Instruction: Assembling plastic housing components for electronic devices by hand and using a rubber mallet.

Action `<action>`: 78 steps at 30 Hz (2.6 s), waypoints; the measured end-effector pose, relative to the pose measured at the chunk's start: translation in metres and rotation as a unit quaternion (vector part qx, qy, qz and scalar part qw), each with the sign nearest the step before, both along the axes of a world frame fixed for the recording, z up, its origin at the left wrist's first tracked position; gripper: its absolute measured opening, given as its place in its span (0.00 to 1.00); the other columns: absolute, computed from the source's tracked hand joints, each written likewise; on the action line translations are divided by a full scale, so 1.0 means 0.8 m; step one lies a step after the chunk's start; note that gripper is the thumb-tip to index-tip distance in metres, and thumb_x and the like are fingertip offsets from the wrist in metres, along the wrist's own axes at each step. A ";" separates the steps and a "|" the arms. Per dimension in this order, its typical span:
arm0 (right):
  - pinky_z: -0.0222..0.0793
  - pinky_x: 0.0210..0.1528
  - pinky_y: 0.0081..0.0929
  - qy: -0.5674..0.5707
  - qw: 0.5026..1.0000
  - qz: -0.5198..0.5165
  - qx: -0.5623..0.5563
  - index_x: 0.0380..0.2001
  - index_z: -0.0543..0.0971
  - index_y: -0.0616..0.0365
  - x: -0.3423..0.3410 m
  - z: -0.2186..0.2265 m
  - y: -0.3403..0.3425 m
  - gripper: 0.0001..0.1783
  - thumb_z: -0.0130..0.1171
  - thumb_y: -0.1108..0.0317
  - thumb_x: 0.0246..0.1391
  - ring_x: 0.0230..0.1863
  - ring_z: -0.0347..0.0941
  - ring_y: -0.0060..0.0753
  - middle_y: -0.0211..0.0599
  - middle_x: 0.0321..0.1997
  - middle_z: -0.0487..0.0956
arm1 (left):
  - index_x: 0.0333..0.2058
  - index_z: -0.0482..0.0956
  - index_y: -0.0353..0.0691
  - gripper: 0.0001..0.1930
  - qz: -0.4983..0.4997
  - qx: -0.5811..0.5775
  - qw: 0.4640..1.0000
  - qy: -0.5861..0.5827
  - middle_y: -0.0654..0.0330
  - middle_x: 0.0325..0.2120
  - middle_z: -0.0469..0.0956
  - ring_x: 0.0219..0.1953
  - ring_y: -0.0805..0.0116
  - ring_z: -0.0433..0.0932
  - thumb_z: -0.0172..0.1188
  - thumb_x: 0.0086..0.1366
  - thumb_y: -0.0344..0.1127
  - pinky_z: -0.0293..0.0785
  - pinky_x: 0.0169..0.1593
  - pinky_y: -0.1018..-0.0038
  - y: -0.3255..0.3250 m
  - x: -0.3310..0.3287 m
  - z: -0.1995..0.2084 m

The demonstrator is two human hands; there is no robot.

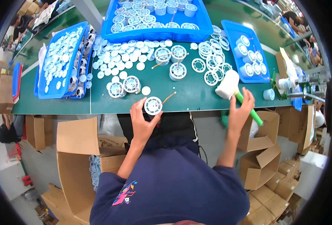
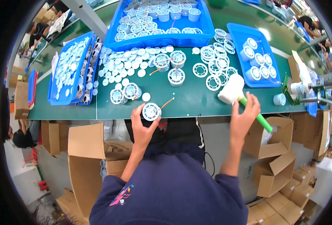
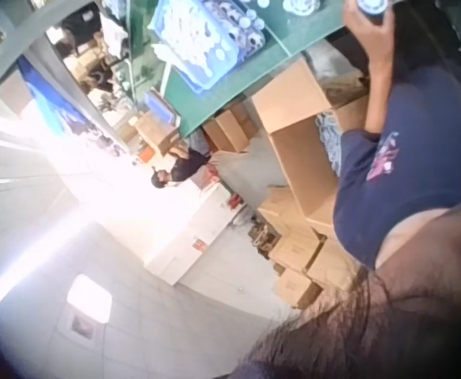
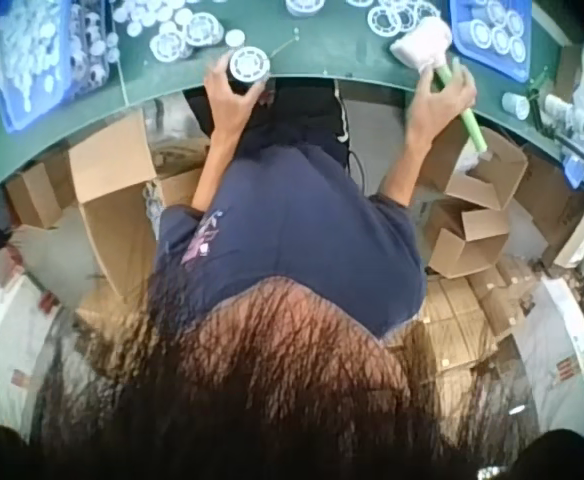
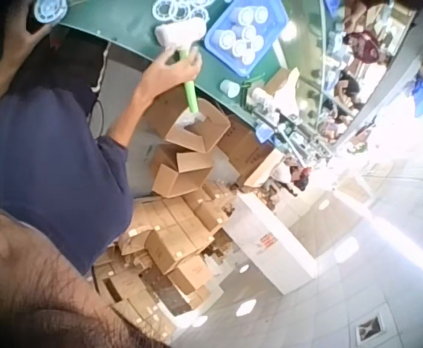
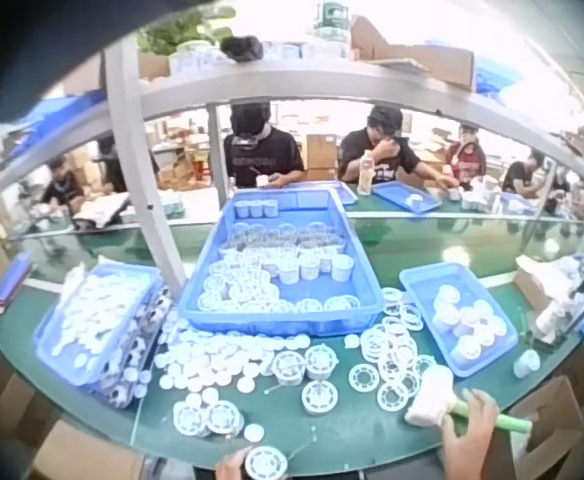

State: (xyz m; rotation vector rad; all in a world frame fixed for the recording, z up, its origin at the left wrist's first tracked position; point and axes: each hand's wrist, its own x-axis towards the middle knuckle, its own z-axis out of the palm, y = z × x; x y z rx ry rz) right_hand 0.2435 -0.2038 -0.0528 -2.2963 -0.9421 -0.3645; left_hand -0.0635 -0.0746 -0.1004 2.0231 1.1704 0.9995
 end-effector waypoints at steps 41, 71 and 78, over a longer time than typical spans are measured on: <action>0.72 0.37 0.41 0.149 0.980 0.127 0.013 0.51 0.80 0.65 -0.081 -0.025 0.094 0.15 0.63 0.71 0.63 0.33 0.75 0.44 0.44 0.38 0.75 | 0.58 0.76 0.41 0.25 -0.049 0.058 0.996 -0.057 0.51 0.57 0.76 0.56 0.50 0.76 0.70 0.64 0.38 0.69 0.58 0.59 0.032 0.030 -0.010; 0.76 0.34 0.34 0.141 0.942 0.298 -0.060 0.55 0.78 0.59 -0.092 -0.030 0.062 0.28 0.74 0.67 0.51 0.28 0.77 0.38 0.42 0.57 0.76 | 0.63 0.73 0.39 0.33 -0.087 -0.025 0.992 -0.084 0.48 0.58 0.74 0.58 0.47 0.75 0.73 0.59 0.31 0.72 0.61 0.58 0.028 0.017 0.010; 0.79 0.39 0.37 0.103 0.933 0.339 0.061 0.54 0.78 0.66 -0.174 -0.002 0.080 0.33 0.76 0.65 0.44 0.43 0.80 0.48 0.48 0.51 0.75 | 0.62 0.71 0.35 0.37 -0.020 -0.003 0.997 -0.068 0.46 0.53 0.74 0.55 0.45 0.74 0.74 0.52 0.26 0.72 0.59 0.57 0.010 0.036 -0.006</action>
